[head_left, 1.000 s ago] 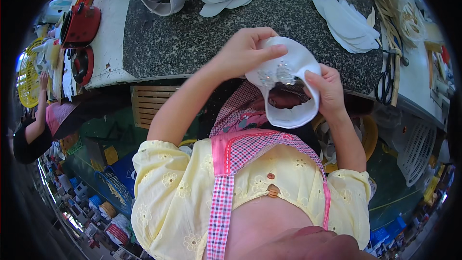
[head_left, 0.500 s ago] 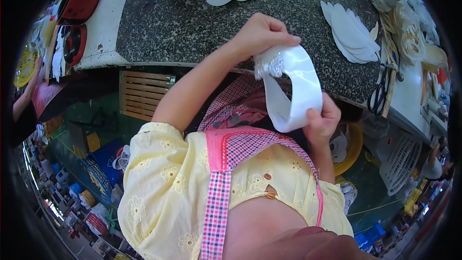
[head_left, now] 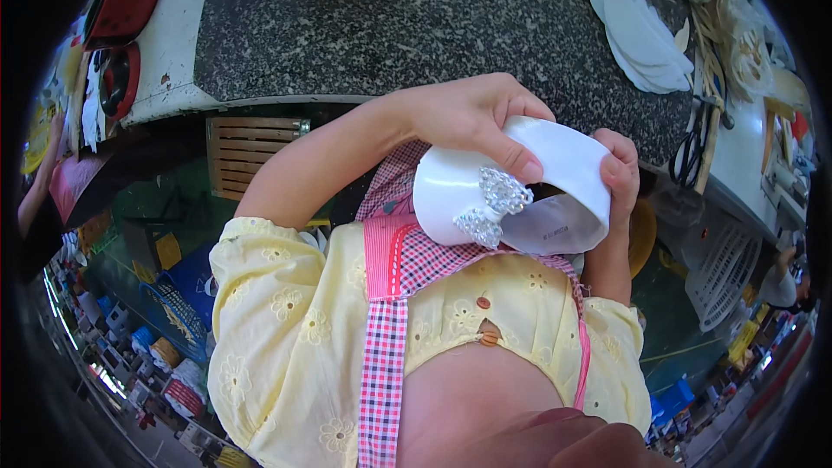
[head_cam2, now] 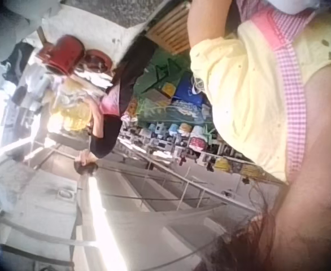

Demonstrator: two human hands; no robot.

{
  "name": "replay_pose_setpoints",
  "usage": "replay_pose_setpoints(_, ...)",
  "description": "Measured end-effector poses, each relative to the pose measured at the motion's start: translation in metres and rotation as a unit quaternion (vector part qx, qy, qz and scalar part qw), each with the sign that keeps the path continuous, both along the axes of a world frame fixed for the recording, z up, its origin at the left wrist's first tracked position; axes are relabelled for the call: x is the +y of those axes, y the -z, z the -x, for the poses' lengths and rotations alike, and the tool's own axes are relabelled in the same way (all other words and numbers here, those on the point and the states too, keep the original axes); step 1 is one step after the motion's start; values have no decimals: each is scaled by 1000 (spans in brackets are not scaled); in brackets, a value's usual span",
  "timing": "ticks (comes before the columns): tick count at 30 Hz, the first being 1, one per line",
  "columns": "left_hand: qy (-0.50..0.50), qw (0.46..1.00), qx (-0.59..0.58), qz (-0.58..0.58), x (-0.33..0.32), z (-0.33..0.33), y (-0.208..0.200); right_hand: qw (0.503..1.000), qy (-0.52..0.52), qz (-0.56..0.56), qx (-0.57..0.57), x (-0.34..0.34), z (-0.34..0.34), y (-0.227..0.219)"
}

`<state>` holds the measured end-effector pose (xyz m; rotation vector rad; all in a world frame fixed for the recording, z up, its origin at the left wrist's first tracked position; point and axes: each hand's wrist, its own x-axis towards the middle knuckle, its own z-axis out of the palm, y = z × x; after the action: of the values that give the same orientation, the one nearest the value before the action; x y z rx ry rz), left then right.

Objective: The person assembles shoe uppers by applying adhesive with a wooden stick, inserting inner linings, and folding and pressing the components together by hand.

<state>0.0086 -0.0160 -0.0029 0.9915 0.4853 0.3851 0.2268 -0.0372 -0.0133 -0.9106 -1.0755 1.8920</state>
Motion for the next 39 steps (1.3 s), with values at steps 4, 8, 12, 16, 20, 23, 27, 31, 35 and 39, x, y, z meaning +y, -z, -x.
replay_pose_setpoints(4,-33,995,-75,50,-15,-8,7,990,3,-31,139,-6,8,22)
replay_pose_setpoints(8,-88,992,-78,50,-16,-11,32,986,43,94,130,-6,13,57)
replay_pose_setpoints(12,-127,989,40,68,-4,19,48,984,-72,87,138,6,-1,61)
replay_pose_setpoints(16,-225,972,4,67,-14,32,54,988,-13,105,111,8,4,47)
replay_pose_setpoints(20,-344,932,112,6,0,20,39,949,-12,112,295,-3,25,51)
replay_pose_setpoints(23,-408,907,97,-21,35,10,26,885,-151,101,429,-11,33,54)
replay_pose_setpoints(27,-370,917,135,-60,79,-1,29,875,14,86,475,-22,36,40)
replay_pose_setpoints(31,-340,921,167,-89,98,-20,22,855,78,122,498,-31,35,44)
replay_pose_setpoints(35,-332,926,162,-75,107,-32,35,849,151,152,483,-31,34,34)
replay_pose_setpoints(39,-281,938,166,-120,108,-51,46,876,189,100,433,-36,28,19)
